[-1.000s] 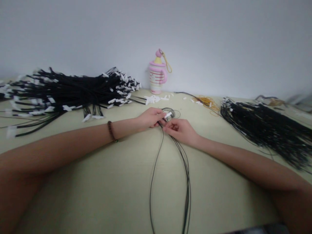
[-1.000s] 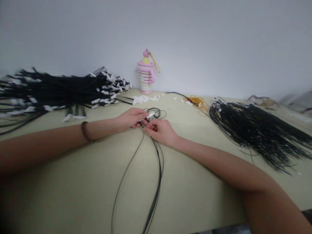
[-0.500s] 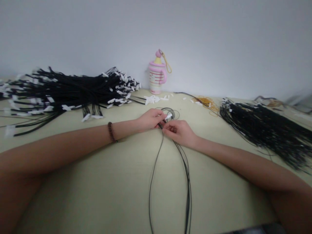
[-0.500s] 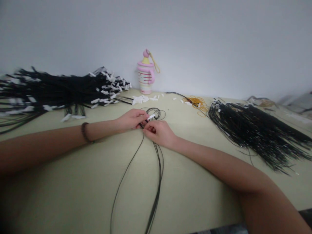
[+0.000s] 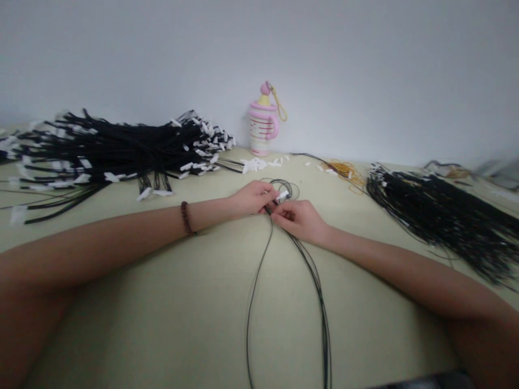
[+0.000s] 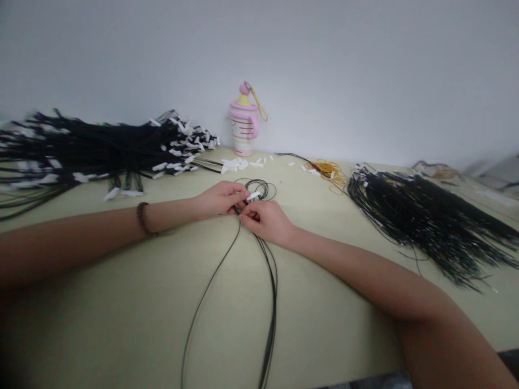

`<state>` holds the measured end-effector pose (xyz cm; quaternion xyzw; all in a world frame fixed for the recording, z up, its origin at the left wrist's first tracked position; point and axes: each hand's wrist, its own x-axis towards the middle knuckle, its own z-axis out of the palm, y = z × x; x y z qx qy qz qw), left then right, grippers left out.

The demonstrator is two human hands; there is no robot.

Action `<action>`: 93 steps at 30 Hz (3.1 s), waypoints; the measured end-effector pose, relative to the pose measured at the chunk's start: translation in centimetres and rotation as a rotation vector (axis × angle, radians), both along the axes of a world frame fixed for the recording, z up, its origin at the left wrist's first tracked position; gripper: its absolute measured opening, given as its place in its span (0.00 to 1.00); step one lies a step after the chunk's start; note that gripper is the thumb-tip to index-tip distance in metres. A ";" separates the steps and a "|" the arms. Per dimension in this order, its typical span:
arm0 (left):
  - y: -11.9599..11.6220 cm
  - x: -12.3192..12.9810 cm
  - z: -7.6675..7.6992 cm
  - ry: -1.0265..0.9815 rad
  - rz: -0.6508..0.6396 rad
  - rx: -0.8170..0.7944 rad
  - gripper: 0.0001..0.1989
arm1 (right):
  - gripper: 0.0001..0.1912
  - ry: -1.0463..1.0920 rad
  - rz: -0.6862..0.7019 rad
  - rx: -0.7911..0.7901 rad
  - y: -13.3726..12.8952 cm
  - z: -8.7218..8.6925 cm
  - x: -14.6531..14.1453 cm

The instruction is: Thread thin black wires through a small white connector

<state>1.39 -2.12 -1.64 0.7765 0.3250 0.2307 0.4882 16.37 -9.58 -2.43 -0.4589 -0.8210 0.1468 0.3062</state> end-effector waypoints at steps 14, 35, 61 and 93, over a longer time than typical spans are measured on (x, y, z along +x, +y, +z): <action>-0.3 0.0 0.3 0.004 0.001 -0.018 0.11 | 0.11 0.035 -0.052 -0.103 0.5 -0.2 0.1; -0.4 -0.1 0.7 0.012 -0.020 -0.028 0.13 | 0.05 0.450 0.076 -0.703 -1.2 10.6 3.7; 0.1 -0.1 1.1 -0.068 0.058 -0.197 0.09 | 0.10 0.018 -0.350 0.320 3.1 5.7 5.1; 0.4 -0.4 1.2 -0.114 0.017 -0.215 0.10 | 0.10 0.096 -0.187 0.108 1.0 0.4 1.1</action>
